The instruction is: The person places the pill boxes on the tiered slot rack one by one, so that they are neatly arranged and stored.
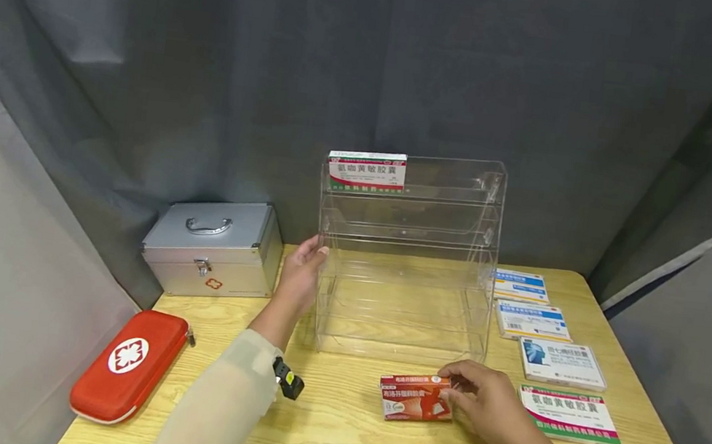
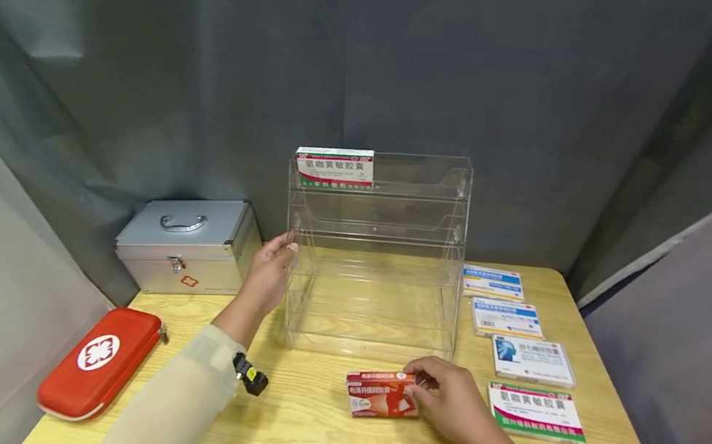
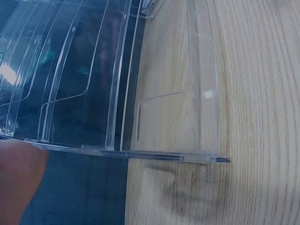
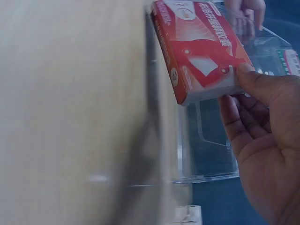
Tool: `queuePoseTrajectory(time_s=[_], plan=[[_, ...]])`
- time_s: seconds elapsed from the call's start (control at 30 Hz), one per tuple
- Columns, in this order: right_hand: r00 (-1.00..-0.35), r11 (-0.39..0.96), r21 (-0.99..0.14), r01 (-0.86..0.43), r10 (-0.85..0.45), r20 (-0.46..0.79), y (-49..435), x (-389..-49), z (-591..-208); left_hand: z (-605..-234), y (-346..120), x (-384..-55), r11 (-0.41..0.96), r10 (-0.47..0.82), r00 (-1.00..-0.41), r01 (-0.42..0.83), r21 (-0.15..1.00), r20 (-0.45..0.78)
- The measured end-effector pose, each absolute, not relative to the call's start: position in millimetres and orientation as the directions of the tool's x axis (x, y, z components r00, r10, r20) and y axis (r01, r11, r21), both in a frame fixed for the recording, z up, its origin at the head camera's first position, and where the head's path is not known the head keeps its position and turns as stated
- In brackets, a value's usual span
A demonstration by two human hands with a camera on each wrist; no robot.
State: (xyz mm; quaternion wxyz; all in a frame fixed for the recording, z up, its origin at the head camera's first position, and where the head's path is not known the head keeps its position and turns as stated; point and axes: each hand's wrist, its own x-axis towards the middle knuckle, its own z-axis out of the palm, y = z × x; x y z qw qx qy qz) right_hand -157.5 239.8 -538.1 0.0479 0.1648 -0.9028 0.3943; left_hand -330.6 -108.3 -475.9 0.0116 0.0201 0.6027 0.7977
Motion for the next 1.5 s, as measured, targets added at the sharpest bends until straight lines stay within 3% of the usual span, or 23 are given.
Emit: queuePoseTrajectory(time_s=[0.2,0.4,0.67,0.9,1.2,1.5], plan=[[-0.952,0.583,-0.753,-0.305,-0.186,0.241,247,-171,-505,-475,-109,-330,-0.246,0.049,-0.999,0.002,0.969,0.014],[-0.959,0.581,-0.772,-0.258,-0.055,0.279,257,-193,-447,-475,-112,-327,-0.233,0.048,-0.999,-0.008,0.972,0.004],[-0.904,0.633,-0.747,-0.202,0.173,0.39,276,-251,-350,-478,-115,-327,-0.244,0.042,-0.999,-0.008,0.97,0.003],[-0.892,0.658,-0.735,-0.162,0.221,0.395,279,-301,-287,-481,-111,-329,-0.247,0.052,-0.998,0.007,0.969,0.021],[-0.887,0.664,-0.722,-0.193,0.197,0.418,268,-343,-277,-481,-109,-328,-0.247,0.047,-0.999,0.008,0.969,0.02],[-0.864,0.635,-0.742,-0.217,0.229,0.449,255,-357,-287,-477,-109,-331,-0.251,0.035,-0.999,0.015,0.968,0.025]])
